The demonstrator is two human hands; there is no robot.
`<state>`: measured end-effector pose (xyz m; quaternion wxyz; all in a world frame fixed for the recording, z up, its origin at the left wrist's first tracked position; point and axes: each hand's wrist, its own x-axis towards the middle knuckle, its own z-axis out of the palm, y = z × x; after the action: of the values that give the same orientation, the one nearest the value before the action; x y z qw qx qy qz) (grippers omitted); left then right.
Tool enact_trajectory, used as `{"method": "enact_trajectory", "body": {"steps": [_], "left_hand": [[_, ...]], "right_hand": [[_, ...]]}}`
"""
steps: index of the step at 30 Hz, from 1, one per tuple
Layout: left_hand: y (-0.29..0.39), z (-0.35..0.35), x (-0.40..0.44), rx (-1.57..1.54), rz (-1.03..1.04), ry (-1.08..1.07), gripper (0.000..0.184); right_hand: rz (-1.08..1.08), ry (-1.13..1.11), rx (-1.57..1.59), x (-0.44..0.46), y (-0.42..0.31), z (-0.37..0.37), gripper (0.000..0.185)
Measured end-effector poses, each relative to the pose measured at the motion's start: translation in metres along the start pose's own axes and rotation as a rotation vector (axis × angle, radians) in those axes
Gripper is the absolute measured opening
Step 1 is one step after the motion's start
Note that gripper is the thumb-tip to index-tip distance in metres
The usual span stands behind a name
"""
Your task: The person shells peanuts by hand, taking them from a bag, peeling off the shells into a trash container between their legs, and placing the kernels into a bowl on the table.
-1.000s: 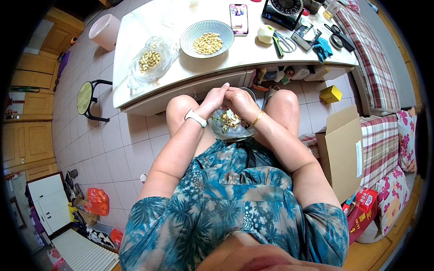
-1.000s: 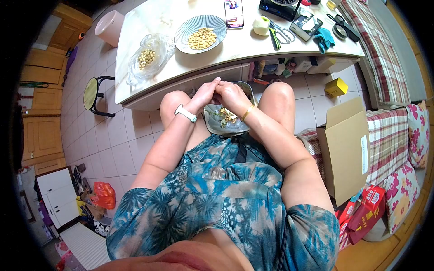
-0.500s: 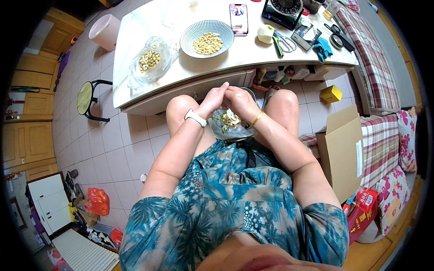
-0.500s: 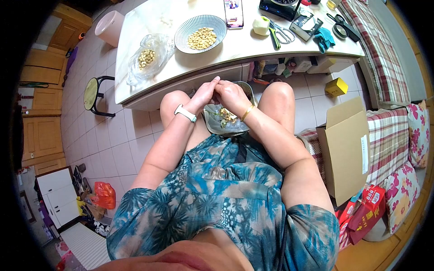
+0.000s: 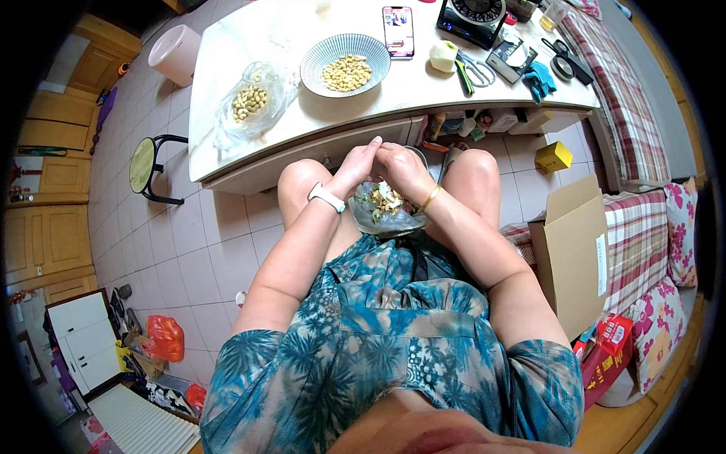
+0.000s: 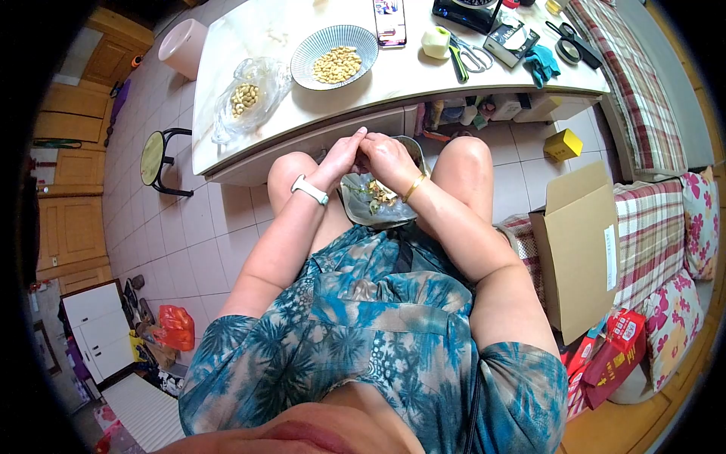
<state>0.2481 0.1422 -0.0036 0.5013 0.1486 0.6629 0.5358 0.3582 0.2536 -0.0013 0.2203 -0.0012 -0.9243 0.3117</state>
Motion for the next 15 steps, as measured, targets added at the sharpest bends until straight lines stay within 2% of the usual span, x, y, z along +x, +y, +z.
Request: {"method": "enact_trajectory", "body": {"steps": [5,7,10,15], "left_hand": [[-0.008,-0.005,0.010,0.000,-0.005,0.023,0.047],[-0.014,-0.008,0.017,0.000,-0.012,0.013,0.030],[-0.020,-0.006,0.019,0.068,0.007,0.062,0.022],[-0.024,-0.007,0.018,0.204,0.084,0.050,0.023]], "right_hand": [[0.102,0.006,-0.052,0.001,0.008,-0.002,0.009],[0.116,0.025,-0.080,0.000,0.015,-0.002,0.008],[0.204,-0.007,-0.170,-0.003,0.027,0.002,0.006],[0.221,-0.214,-0.321,-0.014,0.042,0.016,0.010]]}}
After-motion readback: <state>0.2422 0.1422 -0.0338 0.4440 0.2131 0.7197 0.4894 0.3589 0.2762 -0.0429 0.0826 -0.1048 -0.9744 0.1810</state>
